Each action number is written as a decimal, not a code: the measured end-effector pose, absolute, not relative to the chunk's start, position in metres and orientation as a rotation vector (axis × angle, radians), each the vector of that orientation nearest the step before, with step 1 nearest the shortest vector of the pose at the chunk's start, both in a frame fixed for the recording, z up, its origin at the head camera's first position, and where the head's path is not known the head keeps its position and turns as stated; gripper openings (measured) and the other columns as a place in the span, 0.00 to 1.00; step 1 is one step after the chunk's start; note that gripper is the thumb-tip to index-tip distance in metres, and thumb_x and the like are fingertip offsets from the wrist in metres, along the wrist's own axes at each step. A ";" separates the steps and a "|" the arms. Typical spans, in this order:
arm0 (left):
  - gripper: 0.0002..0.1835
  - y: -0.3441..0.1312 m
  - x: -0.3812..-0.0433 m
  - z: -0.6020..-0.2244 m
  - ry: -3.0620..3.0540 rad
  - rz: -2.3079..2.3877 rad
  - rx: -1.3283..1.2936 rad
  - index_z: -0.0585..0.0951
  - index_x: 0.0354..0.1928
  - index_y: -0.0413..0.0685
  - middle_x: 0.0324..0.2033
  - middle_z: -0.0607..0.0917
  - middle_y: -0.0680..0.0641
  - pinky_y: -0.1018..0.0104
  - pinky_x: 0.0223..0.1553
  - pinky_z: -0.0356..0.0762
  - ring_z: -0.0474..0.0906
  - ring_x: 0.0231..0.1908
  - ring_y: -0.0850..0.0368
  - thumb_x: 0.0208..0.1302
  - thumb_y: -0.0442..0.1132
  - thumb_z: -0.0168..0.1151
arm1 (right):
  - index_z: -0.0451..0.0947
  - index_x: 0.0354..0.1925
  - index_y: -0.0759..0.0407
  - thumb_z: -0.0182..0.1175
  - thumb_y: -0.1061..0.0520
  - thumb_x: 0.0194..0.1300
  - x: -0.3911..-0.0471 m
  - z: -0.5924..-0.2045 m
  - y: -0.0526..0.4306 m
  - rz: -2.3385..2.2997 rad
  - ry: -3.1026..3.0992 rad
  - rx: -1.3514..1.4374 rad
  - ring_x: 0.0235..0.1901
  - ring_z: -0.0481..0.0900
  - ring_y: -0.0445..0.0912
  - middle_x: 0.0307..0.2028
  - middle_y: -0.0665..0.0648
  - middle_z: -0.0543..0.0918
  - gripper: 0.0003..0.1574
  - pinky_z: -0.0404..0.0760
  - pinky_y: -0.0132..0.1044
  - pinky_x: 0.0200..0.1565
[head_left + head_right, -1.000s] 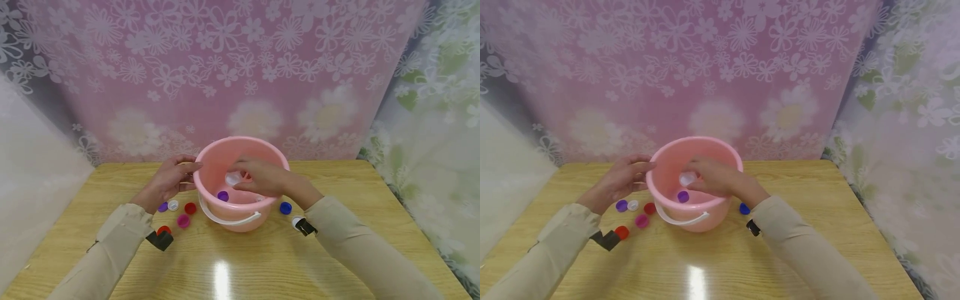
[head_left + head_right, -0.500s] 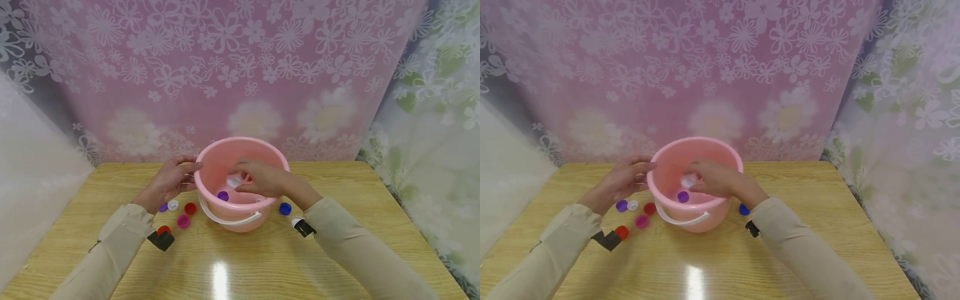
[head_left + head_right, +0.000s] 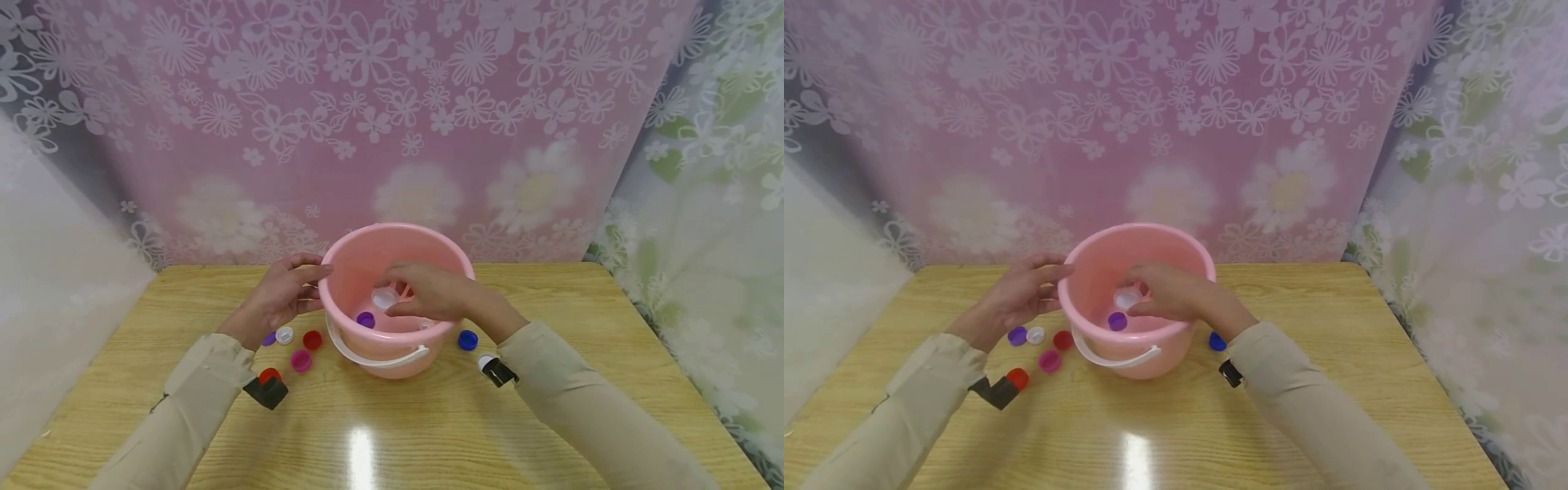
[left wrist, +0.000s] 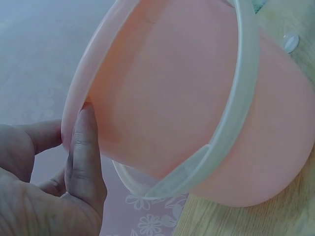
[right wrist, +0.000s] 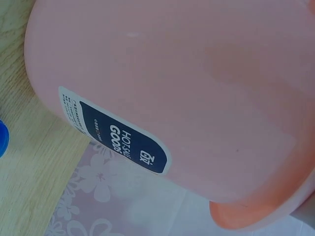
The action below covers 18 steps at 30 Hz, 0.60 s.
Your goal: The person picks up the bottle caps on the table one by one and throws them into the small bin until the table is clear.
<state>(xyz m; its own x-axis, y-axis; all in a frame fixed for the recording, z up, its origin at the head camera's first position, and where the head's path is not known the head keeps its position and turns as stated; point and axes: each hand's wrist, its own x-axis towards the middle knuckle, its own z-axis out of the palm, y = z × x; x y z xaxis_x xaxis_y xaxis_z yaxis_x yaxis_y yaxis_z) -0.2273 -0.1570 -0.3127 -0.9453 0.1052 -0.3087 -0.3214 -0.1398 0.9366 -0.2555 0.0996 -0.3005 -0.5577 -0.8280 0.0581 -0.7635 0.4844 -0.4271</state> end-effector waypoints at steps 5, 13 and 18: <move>0.20 -0.157 -0.228 -0.314 1.829 2.181 -0.236 0.69 0.55 0.46 0.32 0.79 0.45 0.65 0.29 0.84 0.80 0.22 0.57 0.65 0.39 0.63 | 0.75 0.56 0.60 0.64 0.49 0.63 -0.255 -0.299 0.101 -0.633 2.581 -1.364 0.45 0.77 0.47 0.47 0.54 0.79 0.26 0.77 0.40 0.50; 0.19 -0.156 -0.229 -0.314 1.828 2.184 -0.214 0.69 0.54 0.45 0.34 0.78 0.44 0.65 0.30 0.84 0.80 0.22 0.57 0.65 0.39 0.63 | 0.77 0.54 0.62 0.58 0.54 0.69 -0.254 -0.300 0.105 -0.868 2.626 -1.370 0.45 0.77 0.44 0.46 0.53 0.80 0.19 0.77 0.40 0.50; 0.19 -0.157 -0.228 -0.314 1.810 2.194 -0.235 0.69 0.54 0.45 0.31 0.78 0.44 0.64 0.29 0.84 0.79 0.21 0.57 0.65 0.38 0.63 | 0.80 0.47 0.60 0.58 0.59 0.68 -0.255 -0.302 0.107 -1.108 2.775 -1.515 0.47 0.77 0.45 0.45 0.53 0.81 0.11 0.76 0.38 0.51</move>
